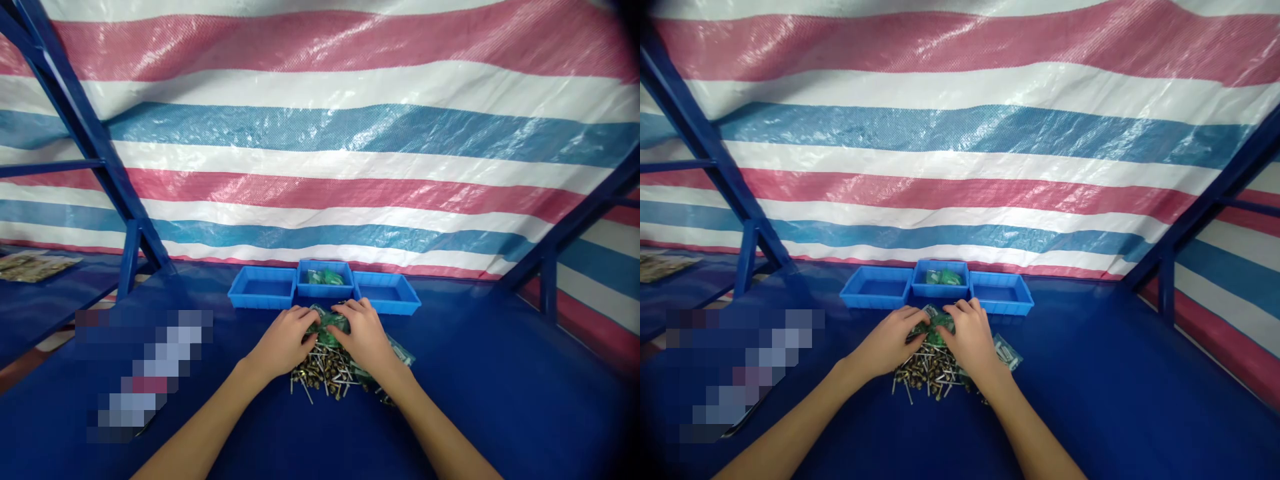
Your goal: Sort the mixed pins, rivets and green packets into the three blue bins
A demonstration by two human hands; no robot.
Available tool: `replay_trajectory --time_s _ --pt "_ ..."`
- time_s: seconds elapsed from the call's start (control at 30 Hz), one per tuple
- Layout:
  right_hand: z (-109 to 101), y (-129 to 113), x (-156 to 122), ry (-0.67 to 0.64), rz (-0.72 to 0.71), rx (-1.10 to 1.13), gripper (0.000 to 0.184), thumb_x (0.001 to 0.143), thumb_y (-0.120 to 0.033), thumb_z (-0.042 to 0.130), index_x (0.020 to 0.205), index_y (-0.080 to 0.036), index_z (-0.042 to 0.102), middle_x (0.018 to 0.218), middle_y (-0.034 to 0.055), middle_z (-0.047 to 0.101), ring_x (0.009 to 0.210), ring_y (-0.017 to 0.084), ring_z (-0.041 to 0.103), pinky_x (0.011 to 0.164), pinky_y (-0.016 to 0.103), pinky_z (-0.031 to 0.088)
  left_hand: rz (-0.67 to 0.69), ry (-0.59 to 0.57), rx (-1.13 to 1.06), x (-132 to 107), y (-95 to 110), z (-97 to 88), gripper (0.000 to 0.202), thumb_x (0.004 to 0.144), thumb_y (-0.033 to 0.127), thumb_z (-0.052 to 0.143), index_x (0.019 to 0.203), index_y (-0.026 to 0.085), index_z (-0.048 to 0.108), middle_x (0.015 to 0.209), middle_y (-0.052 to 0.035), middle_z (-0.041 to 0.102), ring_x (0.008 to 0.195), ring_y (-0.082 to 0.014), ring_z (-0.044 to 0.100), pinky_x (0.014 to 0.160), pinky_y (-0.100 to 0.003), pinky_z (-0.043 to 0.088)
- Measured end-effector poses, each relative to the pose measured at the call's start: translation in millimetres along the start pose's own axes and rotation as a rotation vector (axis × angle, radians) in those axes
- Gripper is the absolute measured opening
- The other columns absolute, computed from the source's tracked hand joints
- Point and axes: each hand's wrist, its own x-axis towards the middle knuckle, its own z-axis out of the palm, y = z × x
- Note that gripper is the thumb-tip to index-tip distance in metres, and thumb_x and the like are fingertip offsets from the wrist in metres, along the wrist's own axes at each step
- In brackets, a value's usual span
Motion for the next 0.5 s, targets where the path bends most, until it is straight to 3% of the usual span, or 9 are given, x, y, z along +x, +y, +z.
replay_trajectory --time_s 0.07,0.17,0.3,0.4,0.5 --pt "-0.4 0.0 1.9 0.02 0.008 0.071 0.031 0.078 -0.023 0.069 0.109 -0.018 0.07 0.094 0.0091 0.066 0.092 0.028 0.055 0.084 0.04 0.045 -0.001 0.007 -0.003 -0.2 1.4 -0.1 0.018 0.083 0.012 0.055 0.098 0.021 0.058 0.096 -0.0034 0.065 0.095 -0.0227 0.057 0.082 -0.034 0.044" --pt "-1.4 2.2 4.0 -0.006 0.112 0.31 0.03 0.077 -0.015 0.063 0.107 -0.016 0.07 0.083 0.0058 0.066 0.071 0.019 0.057 0.072 0.034 0.048 -0.01 0.036 -0.009 -0.7 2.4 0.1 0.018 0.084 0.017 0.056 0.101 0.022 0.059 0.1 -0.0037 0.065 0.099 -0.0244 0.056 0.084 -0.036 0.043" --pt "-6.3 9.1 6.0 0.0 0.274 0.687 0.027 0.078 -0.023 0.062 0.102 -0.015 0.07 0.069 0.0011 0.061 0.057 0.014 0.052 0.056 0.028 0.043 -0.031 0.072 -0.064 -0.5 1.7 -0.1 0.022 0.086 0.022 0.057 0.108 0.023 0.06 0.104 -0.0042 0.066 0.102 -0.0256 0.055 0.086 -0.038 0.042" --pt "-12.2 10.3 7.9 0.114 0.315 0.971 0.031 0.077 -0.032 0.066 0.106 -0.018 0.067 0.073 -0.0008 0.058 0.053 0.011 0.047 0.048 0.024 0.038 -0.051 0.111 -0.193 1.5 4.8 -3.8 0.02 0.089 0.024 0.054 0.106 0.021 0.062 0.102 -0.0048 0.066 0.1 -0.0241 0.055 0.088 -0.036 0.041" --pt "-15.0 3.6 9.2 0.294 0.324 1.132 0.035 0.076 -0.034 0.07 0.108 -0.022 0.063 0.079 -0.0017 0.056 0.055 0.009 0.047 0.048 0.022 0.04 -0.124 0.098 -0.455 4.8 11.4 -9.6 0.021 0.093 0.03 0.047 0.097 0.02 0.065 0.09 -0.0034 0.067 0.084 -0.0192 0.058 0.078 -0.031 0.044"
